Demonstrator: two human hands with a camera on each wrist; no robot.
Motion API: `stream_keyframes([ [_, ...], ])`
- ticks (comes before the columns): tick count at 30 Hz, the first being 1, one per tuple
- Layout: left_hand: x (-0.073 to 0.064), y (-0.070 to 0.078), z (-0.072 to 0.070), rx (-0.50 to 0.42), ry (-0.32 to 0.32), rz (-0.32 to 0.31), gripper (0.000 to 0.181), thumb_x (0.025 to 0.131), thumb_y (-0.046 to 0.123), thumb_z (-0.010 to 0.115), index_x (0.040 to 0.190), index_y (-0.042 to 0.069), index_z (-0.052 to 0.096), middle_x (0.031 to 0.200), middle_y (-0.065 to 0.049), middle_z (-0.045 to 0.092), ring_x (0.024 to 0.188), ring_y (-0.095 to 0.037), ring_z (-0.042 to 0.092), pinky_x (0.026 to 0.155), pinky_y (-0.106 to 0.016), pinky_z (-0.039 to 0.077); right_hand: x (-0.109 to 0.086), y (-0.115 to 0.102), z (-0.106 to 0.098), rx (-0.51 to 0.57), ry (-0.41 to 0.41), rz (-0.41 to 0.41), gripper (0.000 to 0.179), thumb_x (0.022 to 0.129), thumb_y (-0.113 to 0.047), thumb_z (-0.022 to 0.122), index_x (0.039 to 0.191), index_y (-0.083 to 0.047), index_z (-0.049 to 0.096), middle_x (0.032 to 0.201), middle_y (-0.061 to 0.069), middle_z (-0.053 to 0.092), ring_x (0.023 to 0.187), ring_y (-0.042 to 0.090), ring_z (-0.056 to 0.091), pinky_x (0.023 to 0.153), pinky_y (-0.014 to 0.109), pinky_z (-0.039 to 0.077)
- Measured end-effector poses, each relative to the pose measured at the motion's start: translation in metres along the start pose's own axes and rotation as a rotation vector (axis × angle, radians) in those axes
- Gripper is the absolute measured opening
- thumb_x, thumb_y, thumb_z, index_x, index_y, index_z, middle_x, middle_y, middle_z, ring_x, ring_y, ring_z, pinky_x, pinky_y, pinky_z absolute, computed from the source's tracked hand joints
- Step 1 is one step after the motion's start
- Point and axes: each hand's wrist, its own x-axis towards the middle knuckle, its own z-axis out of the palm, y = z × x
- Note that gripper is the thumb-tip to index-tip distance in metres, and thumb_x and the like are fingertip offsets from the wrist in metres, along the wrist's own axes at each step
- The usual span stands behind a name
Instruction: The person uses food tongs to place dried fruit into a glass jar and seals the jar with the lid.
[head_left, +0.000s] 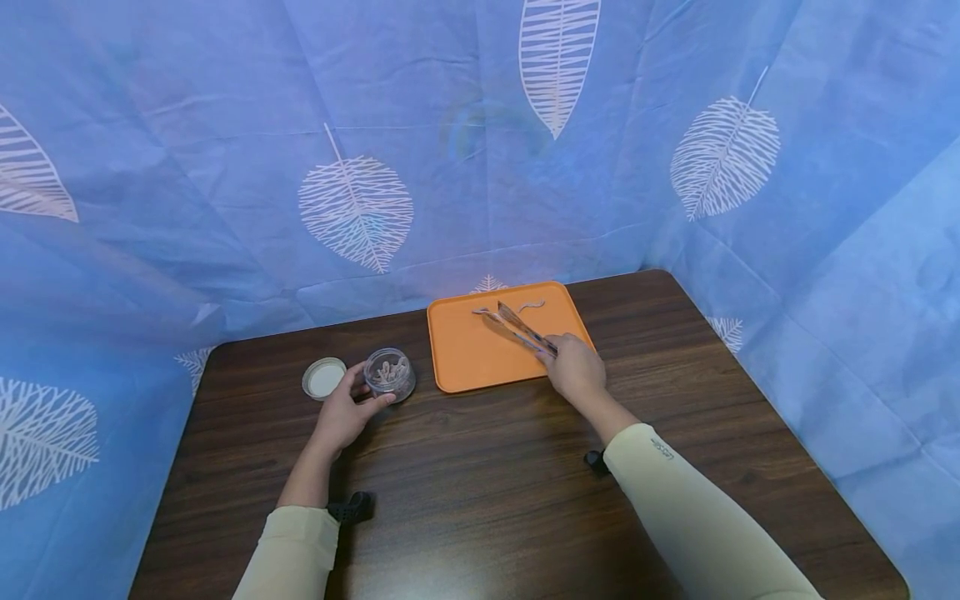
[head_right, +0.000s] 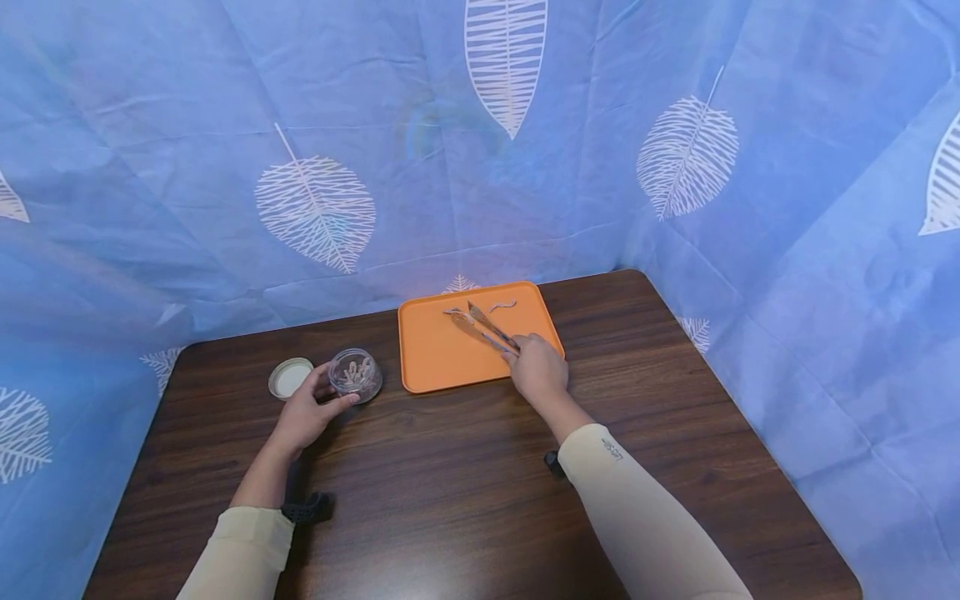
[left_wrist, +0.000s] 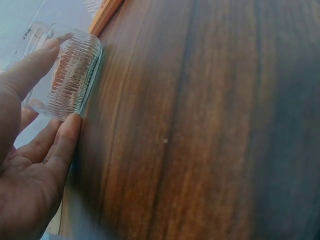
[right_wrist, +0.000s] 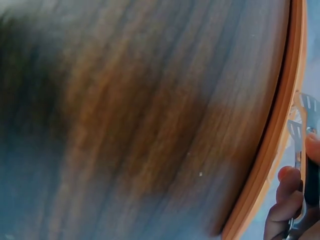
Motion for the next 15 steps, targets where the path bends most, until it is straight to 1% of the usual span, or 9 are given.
stream_keyframes([
  [4, 0.0, -0.0002, 0.0, 0.002, -0.004, -0.002, 0.096, 0.098, 0.047, 0.081, 0.173, 0.022, 0.026, 0.17, -0.015, 0.044, 0.156, -0.039, 0.045, 0.12, -0.058, 0.049, 0.0011, 0.0032, -0.0001, -0.017, 0.01, -0.007, 0.045, 0.107, -0.043, 0.07, 0.144, -0.017, 0.073, 0.111, 0.009, 0.076, 0.065, 0.02, 0.058, 0.051, 0.032, 0.044],
  [10, 0.0006, -0.0006, -0.0004, -0.008, -0.006, 0.001, 0.095, 0.098, 0.045, 0.082, 0.172, 0.023, 0.028, 0.169, -0.015, 0.046, 0.156, -0.04, 0.045, 0.119, -0.059, 0.05, 0.0019, 0.005, 0.0007, -0.018, 0.039, 0.014, 0.042, 0.106, -0.042, 0.071, 0.141, -0.02, 0.075, 0.112, 0.008, 0.078, 0.062, 0.021, 0.057, 0.049, 0.032, 0.042],
  [15, 0.0006, -0.0003, 0.0004, 0.0, -0.007, 0.002, 0.097, 0.097, 0.048, 0.082, 0.173, 0.022, 0.027, 0.169, -0.017, 0.045, 0.155, -0.041, 0.046, 0.119, -0.06, 0.05, 0.0014, 0.0045, 0.0017, -0.022, 0.053, 0.02, 0.04, 0.105, -0.042, 0.072, 0.139, -0.022, 0.076, 0.113, 0.007, 0.079, 0.06, 0.02, 0.057, 0.048, 0.031, 0.042],
])
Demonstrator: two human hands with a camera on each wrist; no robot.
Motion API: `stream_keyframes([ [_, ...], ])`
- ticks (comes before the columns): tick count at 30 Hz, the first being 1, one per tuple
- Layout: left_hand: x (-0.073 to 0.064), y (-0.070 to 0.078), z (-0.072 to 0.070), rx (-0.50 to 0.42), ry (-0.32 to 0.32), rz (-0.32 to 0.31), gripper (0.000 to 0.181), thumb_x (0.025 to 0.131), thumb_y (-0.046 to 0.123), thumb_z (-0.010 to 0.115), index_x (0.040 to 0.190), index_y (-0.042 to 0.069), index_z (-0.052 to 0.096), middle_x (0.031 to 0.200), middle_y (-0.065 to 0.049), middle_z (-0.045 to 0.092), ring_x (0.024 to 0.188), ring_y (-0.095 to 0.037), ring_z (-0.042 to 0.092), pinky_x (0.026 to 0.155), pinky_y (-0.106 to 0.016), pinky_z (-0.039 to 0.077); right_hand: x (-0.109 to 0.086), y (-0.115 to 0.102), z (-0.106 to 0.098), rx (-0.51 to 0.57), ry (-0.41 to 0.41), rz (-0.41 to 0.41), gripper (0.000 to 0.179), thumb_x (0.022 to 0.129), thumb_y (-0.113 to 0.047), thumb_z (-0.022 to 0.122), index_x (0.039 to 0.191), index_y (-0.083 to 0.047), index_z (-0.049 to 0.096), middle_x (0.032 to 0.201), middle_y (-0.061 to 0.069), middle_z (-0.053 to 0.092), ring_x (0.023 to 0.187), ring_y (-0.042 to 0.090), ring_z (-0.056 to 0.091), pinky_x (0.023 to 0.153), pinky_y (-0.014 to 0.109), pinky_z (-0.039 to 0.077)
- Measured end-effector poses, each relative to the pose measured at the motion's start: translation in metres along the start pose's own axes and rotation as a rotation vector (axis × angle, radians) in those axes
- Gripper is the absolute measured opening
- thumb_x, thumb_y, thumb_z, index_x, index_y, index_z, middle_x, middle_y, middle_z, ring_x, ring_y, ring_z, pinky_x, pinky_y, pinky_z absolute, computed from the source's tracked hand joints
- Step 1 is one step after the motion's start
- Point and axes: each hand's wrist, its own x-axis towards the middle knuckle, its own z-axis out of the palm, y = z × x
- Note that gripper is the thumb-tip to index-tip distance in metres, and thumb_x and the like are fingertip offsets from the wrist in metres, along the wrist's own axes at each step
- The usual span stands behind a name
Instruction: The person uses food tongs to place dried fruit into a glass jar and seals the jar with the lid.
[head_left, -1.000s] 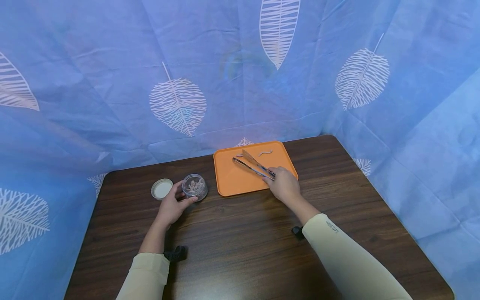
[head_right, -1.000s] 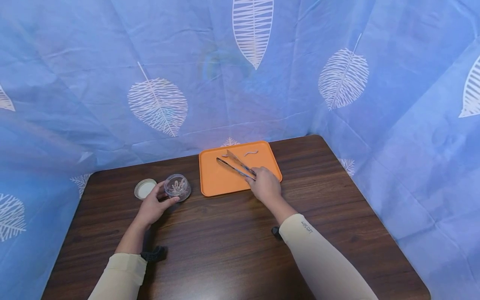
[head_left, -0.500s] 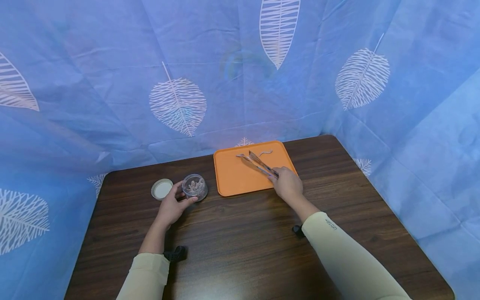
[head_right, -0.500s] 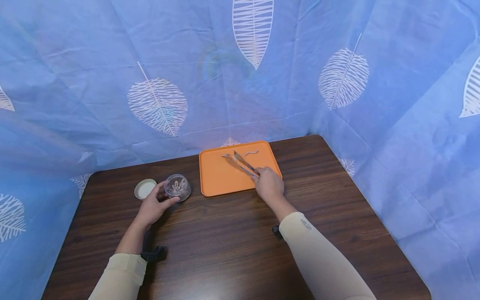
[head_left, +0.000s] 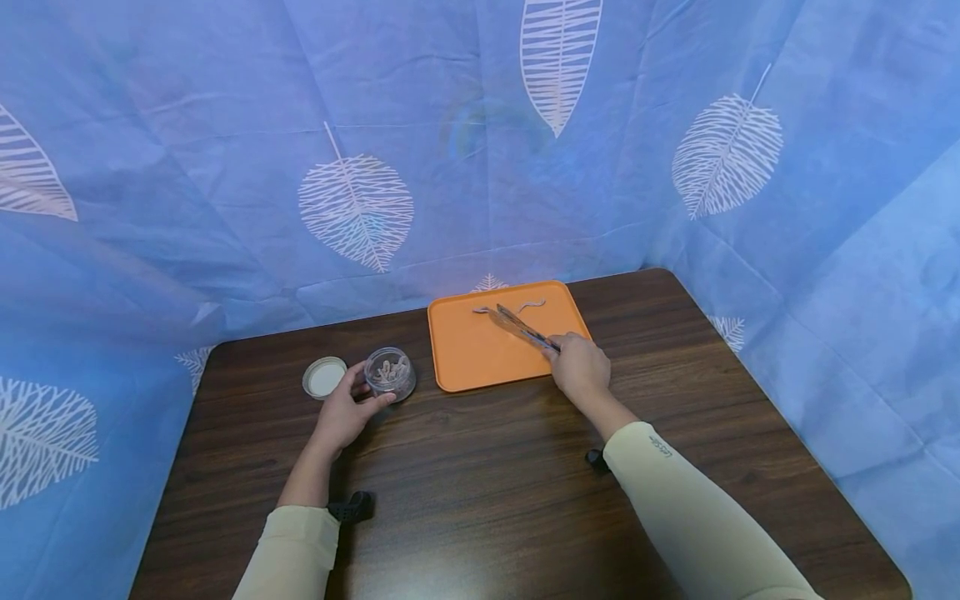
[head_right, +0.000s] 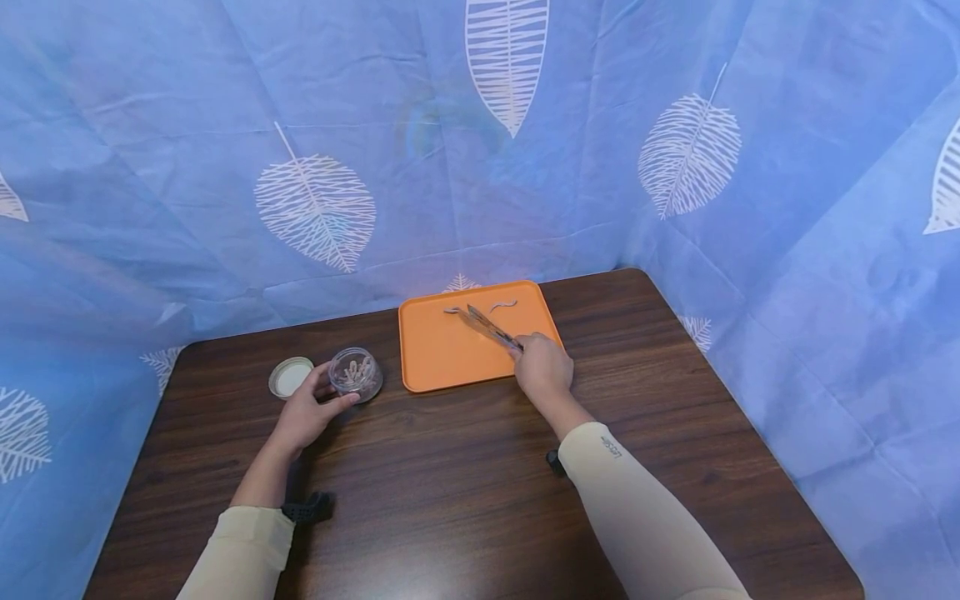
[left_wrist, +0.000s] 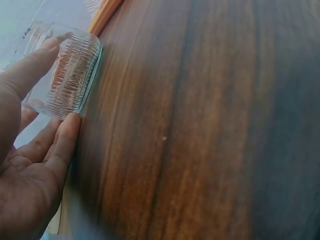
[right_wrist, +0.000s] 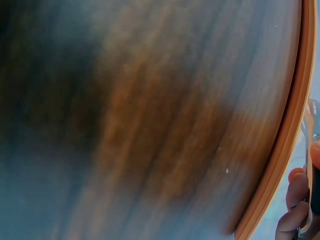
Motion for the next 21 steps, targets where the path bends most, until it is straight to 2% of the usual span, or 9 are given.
stream_keyframes([
  [5, -0.0002, 0.0001, 0.0002, -0.001, 0.002, -0.008, 0.097, 0.097, 0.049, 0.082, 0.172, 0.023, 0.028, 0.17, -0.015, 0.045, 0.155, -0.039, 0.046, 0.119, -0.059, 0.05, 0.0, 0.0002, 0.0021, 0.002, 0.013, -0.006, 0.036, 0.105, -0.04, 0.073, 0.136, -0.023, 0.078, 0.118, 0.006, 0.081, 0.064, 0.022, 0.062, 0.049, 0.033, 0.044],
  [12, -0.0012, 0.0013, -0.0001, 0.003, 0.001, -0.006, 0.096, 0.097, 0.049, 0.082, 0.173, 0.022, 0.028, 0.169, -0.016, 0.046, 0.155, -0.038, 0.047, 0.119, -0.058, 0.05, 0.0009, 0.0016, 0.003, -0.007, 0.038, -0.008, 0.033, 0.105, -0.039, 0.073, 0.133, -0.023, 0.08, 0.122, 0.006, 0.081, 0.078, 0.029, 0.072, 0.052, 0.036, 0.05],
  [21, -0.0019, 0.0016, 0.0, 0.006, 0.003, 0.004, 0.095, 0.098, 0.048, 0.081, 0.172, 0.022, 0.029, 0.168, -0.016, 0.046, 0.154, -0.039, 0.047, 0.119, -0.058, 0.051, 0.0021, 0.0023, 0.0047, -0.005, 0.026, 0.02, 0.033, 0.106, -0.04, 0.071, 0.134, -0.025, 0.08, 0.12, 0.005, 0.081, 0.076, 0.027, 0.071, 0.054, 0.036, 0.05],
])
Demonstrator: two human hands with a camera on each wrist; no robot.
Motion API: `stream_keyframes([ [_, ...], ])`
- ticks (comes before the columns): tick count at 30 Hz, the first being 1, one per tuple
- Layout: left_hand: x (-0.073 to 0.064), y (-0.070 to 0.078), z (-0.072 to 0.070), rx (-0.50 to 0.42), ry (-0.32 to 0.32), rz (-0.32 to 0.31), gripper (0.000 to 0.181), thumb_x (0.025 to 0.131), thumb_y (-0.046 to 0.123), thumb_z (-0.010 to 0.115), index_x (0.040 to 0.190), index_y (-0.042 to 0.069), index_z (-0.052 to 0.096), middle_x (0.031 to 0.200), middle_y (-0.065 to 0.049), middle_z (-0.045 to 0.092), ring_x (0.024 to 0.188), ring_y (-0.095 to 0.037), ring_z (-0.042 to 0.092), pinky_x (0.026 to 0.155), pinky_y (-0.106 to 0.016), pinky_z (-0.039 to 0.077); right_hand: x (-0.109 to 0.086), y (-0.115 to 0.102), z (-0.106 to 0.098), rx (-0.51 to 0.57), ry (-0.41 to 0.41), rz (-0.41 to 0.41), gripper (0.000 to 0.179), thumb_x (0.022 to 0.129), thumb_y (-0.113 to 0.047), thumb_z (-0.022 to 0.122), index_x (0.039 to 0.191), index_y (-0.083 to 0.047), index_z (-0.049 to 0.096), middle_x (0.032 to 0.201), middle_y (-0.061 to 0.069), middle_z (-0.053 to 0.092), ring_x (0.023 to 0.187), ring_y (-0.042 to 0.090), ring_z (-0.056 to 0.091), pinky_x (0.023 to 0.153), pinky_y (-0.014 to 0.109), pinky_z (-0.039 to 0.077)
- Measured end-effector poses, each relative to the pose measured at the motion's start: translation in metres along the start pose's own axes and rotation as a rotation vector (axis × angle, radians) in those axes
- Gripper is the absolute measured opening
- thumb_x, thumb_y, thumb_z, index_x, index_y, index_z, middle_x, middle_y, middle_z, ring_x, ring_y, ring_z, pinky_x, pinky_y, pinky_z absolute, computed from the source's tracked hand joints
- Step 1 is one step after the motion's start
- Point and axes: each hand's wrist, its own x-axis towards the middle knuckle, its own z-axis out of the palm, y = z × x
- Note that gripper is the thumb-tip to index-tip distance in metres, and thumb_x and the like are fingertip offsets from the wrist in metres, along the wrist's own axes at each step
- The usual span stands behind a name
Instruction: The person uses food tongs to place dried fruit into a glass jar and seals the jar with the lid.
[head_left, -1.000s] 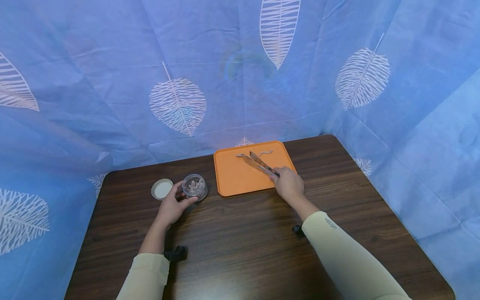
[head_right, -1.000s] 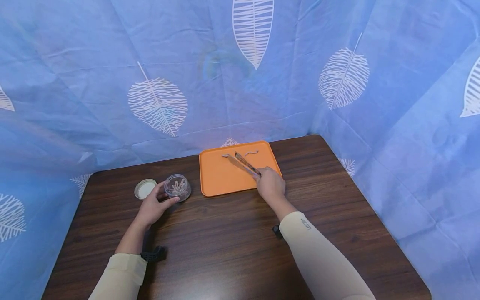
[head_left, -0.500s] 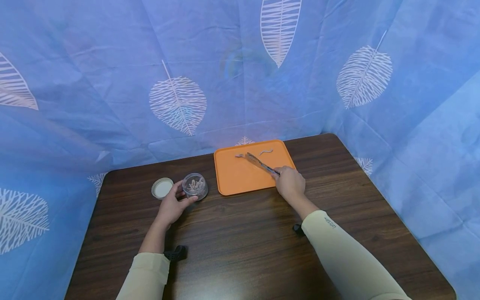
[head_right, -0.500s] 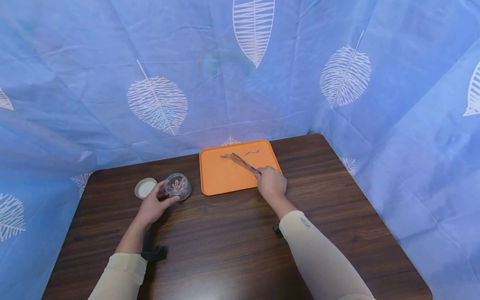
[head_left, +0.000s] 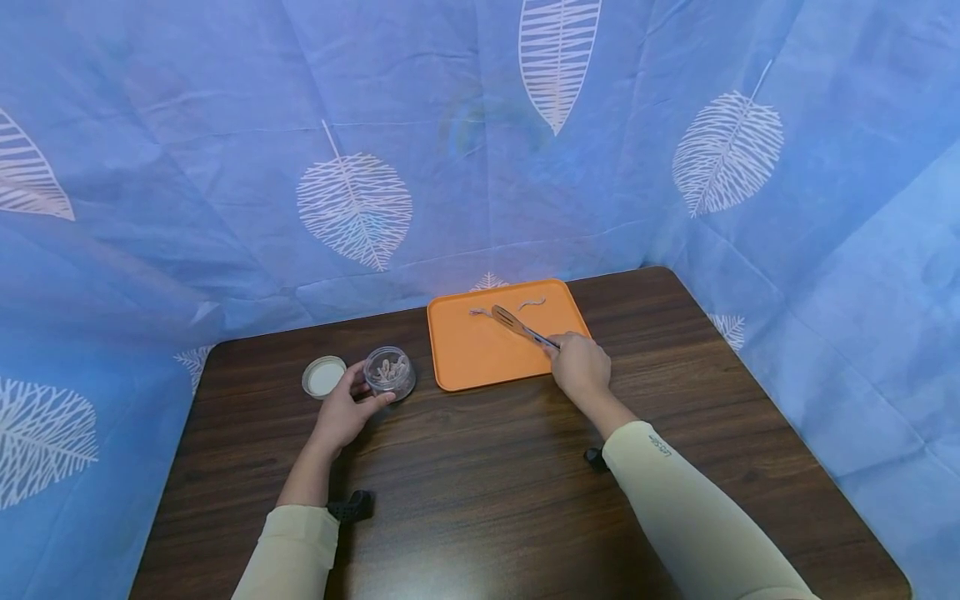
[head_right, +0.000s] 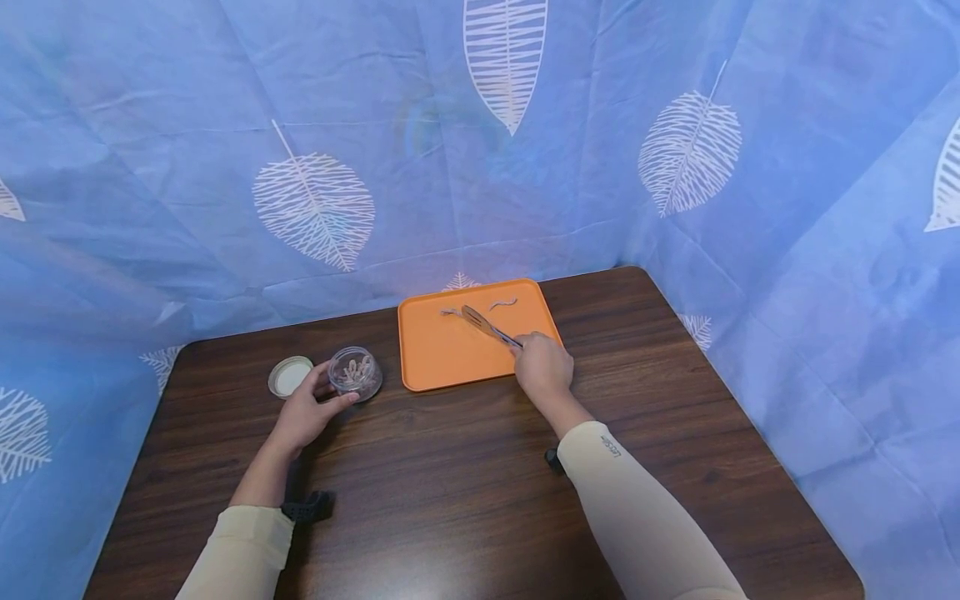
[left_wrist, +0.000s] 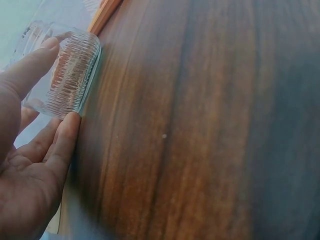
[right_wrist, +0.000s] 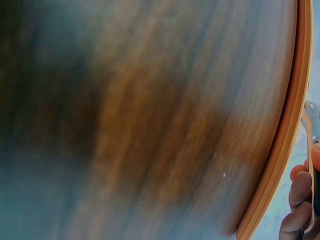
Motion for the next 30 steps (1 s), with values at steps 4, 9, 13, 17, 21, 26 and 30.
stream_keyframes([
  [4, 0.0, -0.001, 0.0, -0.008, -0.004, -0.001, 0.094, 0.099, 0.047, 0.081, 0.172, 0.022, 0.028, 0.168, -0.015, 0.046, 0.155, -0.039, 0.047, 0.119, -0.058, 0.051, -0.001, 0.0, -0.001, -0.002, -0.005, 0.007, 0.033, 0.106, -0.04, 0.071, 0.134, -0.025, 0.079, 0.12, 0.006, 0.081, 0.078, 0.028, 0.072, 0.055, 0.036, 0.051],
  [9, 0.001, -0.003, -0.002, -0.008, -0.012, 0.001, 0.096, 0.099, 0.048, 0.08, 0.173, 0.022, 0.026, 0.171, -0.015, 0.044, 0.155, -0.038, 0.046, 0.12, -0.057, 0.05, -0.003, 0.001, -0.003, 0.004, 0.002, 0.002, 0.034, 0.106, -0.04, 0.071, 0.135, -0.024, 0.079, 0.118, 0.007, 0.081, 0.079, 0.03, 0.073, 0.054, 0.036, 0.051],
  [13, 0.001, -0.002, -0.002, -0.009, -0.016, -0.002, 0.095, 0.099, 0.047, 0.08, 0.173, 0.022, 0.026, 0.171, -0.016, 0.043, 0.155, -0.038, 0.046, 0.12, -0.058, 0.05, -0.005, 0.0, -0.006, 0.014, 0.004, 0.002, 0.035, 0.106, -0.041, 0.071, 0.135, -0.024, 0.079, 0.116, 0.007, 0.081, 0.07, 0.026, 0.067, 0.052, 0.035, 0.047],
  [17, 0.002, -0.002, -0.001, -0.018, -0.018, -0.006, 0.094, 0.099, 0.046, 0.081, 0.173, 0.023, 0.027, 0.17, -0.015, 0.045, 0.155, -0.038, 0.047, 0.12, -0.058, 0.05, -0.006, -0.001, -0.009, 0.014, 0.009, -0.006, 0.036, 0.107, -0.042, 0.07, 0.136, -0.023, 0.078, 0.114, 0.008, 0.081, 0.062, 0.023, 0.06, 0.049, 0.033, 0.043],
  [21, 0.002, -0.002, -0.002, -0.019, -0.017, -0.003, 0.095, 0.099, 0.047, 0.081, 0.173, 0.022, 0.027, 0.17, -0.015, 0.045, 0.155, -0.038, 0.046, 0.12, -0.058, 0.05, -0.007, -0.003, -0.012, 0.022, 0.017, -0.012, 0.036, 0.106, -0.041, 0.07, 0.135, -0.022, 0.079, 0.11, 0.009, 0.081, 0.06, 0.022, 0.059, 0.048, 0.033, 0.042],
  [26, 0.002, -0.002, -0.002, -0.027, -0.018, -0.003, 0.094, 0.099, 0.047, 0.081, 0.173, 0.023, 0.027, 0.17, -0.014, 0.044, 0.156, -0.038, 0.045, 0.121, -0.058, 0.049, -0.008, -0.004, -0.014, 0.03, 0.027, -0.018, 0.034, 0.106, -0.039, 0.071, 0.134, -0.021, 0.079, 0.11, 0.008, 0.081, 0.06, 0.023, 0.06, 0.048, 0.033, 0.042],
  [30, 0.002, -0.003, -0.002, -0.026, -0.02, -0.002, 0.095, 0.099, 0.048, 0.08, 0.173, 0.023, 0.027, 0.17, -0.015, 0.044, 0.156, -0.038, 0.045, 0.121, -0.058, 0.049, -0.011, -0.007, -0.015, 0.031, 0.044, -0.034, 0.034, 0.106, -0.039, 0.072, 0.134, -0.021, 0.08, 0.117, 0.008, 0.082, 0.063, 0.023, 0.063, 0.048, 0.032, 0.042],
])
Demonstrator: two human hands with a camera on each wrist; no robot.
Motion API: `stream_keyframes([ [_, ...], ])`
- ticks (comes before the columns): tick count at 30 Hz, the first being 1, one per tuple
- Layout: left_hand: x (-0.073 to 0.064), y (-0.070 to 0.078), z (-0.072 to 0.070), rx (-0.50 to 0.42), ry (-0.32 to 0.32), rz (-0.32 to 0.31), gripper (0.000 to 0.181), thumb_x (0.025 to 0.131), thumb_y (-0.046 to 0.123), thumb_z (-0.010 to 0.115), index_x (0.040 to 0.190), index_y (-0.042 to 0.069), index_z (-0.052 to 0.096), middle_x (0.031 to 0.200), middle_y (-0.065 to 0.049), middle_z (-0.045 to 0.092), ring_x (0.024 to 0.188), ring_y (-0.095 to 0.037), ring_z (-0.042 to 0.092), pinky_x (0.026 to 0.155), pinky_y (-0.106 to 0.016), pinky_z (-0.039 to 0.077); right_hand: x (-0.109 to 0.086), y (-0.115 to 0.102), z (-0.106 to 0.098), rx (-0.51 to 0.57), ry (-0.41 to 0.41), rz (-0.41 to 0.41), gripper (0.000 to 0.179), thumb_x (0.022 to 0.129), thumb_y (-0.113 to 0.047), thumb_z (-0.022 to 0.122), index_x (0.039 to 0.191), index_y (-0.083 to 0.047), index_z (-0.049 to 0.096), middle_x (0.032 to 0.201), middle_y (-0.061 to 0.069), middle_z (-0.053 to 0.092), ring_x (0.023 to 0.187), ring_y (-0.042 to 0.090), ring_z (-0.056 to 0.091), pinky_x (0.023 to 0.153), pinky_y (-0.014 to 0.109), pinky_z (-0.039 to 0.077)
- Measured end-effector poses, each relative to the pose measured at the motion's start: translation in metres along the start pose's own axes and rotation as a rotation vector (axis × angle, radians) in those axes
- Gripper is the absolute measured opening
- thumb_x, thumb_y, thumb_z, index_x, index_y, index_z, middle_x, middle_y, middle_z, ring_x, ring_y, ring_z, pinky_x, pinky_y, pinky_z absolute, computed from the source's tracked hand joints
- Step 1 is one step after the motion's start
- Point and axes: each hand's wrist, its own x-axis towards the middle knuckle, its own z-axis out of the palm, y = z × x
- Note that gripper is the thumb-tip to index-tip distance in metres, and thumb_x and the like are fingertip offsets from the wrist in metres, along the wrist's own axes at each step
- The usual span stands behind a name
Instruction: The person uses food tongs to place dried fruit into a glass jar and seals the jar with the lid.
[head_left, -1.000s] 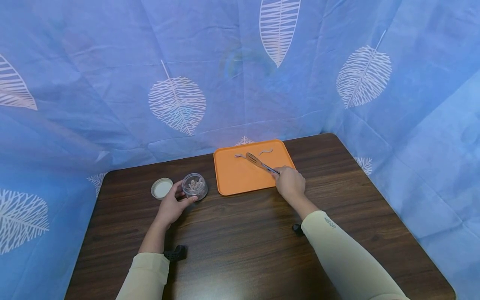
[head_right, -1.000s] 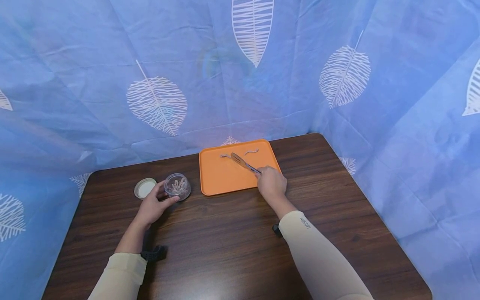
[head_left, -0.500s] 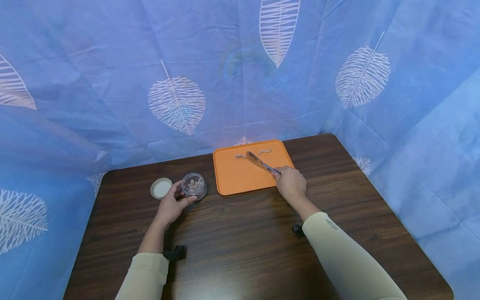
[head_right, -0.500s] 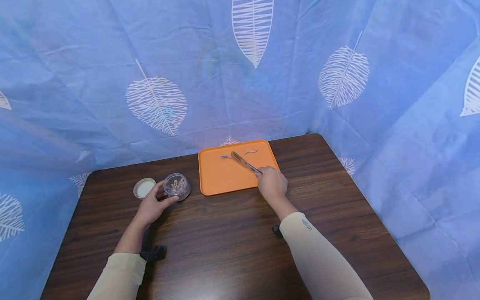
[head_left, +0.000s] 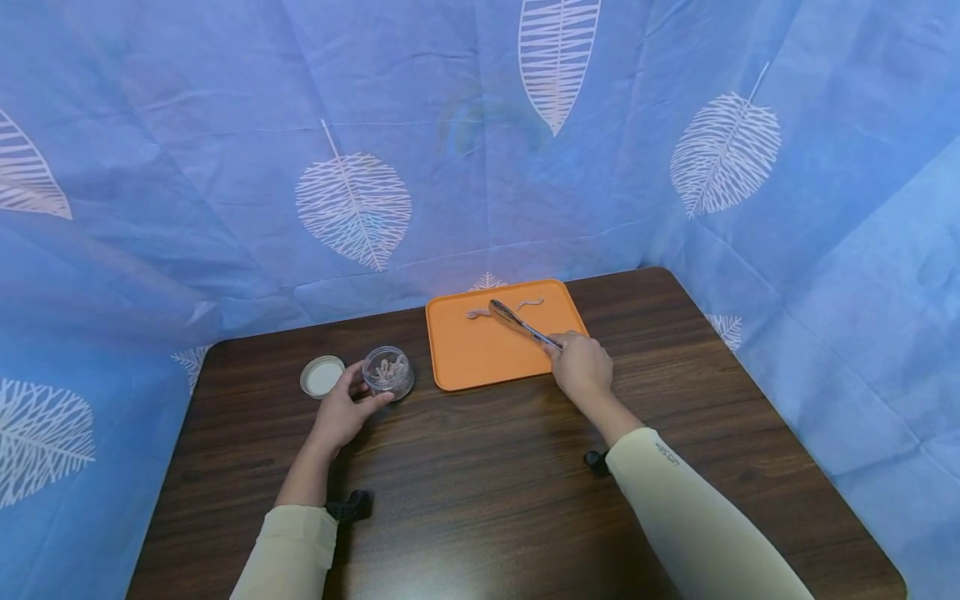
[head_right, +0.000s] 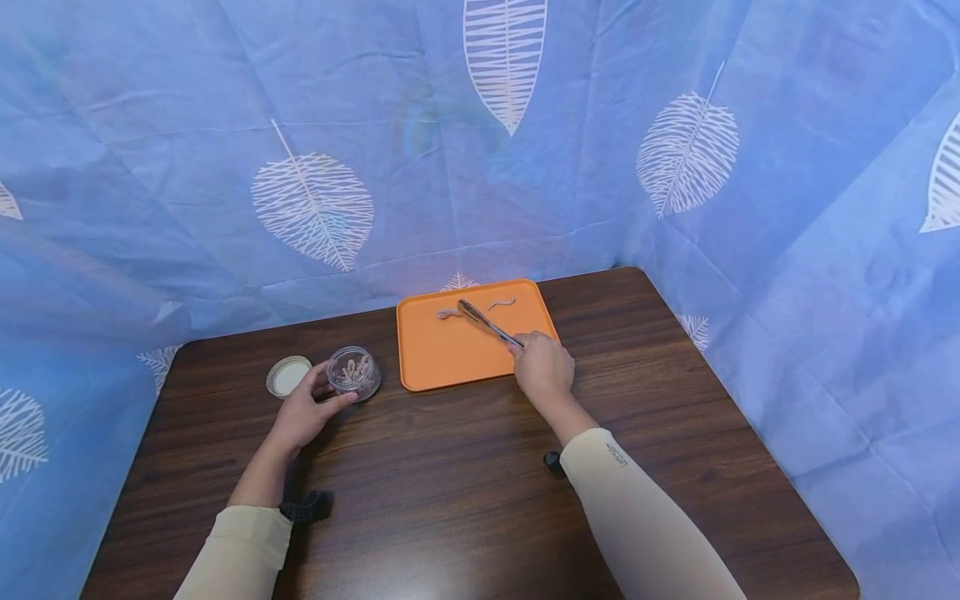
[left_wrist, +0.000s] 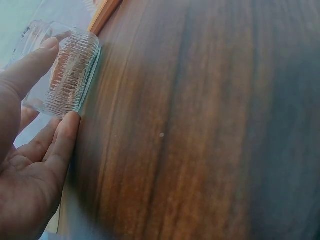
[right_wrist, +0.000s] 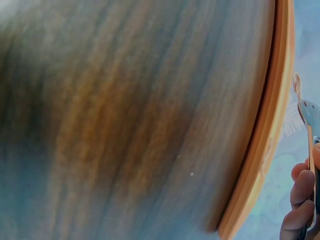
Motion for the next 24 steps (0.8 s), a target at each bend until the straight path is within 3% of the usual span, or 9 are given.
stream_keyframes([
  [9, 0.001, -0.003, 0.001, 0.01, 0.004, -0.004, 0.096, 0.099, 0.049, 0.08, 0.173, 0.023, 0.026, 0.17, -0.015, 0.044, 0.155, -0.038, 0.046, 0.12, -0.058, 0.05, -0.009, -0.013, -0.006, 0.037, 0.021, -0.055, 0.033, 0.105, -0.041, 0.072, 0.131, -0.022, 0.081, 0.118, 0.006, 0.082, 0.057, 0.02, 0.057, 0.047, 0.031, 0.04],
  [19, 0.001, -0.003, 0.002, 0.015, 0.009, 0.012, 0.094, 0.099, 0.048, 0.08, 0.173, 0.022, 0.027, 0.169, -0.016, 0.045, 0.155, -0.039, 0.047, 0.12, -0.058, 0.05, -0.02, -0.032, -0.012, 0.045, 0.057, -0.153, 0.03, 0.104, -0.041, 0.074, 0.126, -0.023, 0.083, 0.111, 0.003, 0.083, 0.069, 0.019, 0.068, 0.05, 0.028, 0.043],
  [24, 0.0, -0.001, 0.002, 0.021, 0.011, 0.009, 0.094, 0.099, 0.048, 0.08, 0.173, 0.022, 0.027, 0.17, -0.016, 0.045, 0.155, -0.039, 0.047, 0.12, -0.059, 0.05, -0.025, -0.042, -0.015, 0.071, 0.053, -0.186, 0.028, 0.103, -0.039, 0.075, 0.125, -0.024, 0.084, 0.106, 0.001, 0.082, 0.062, 0.014, 0.06, 0.049, 0.028, 0.041],
])
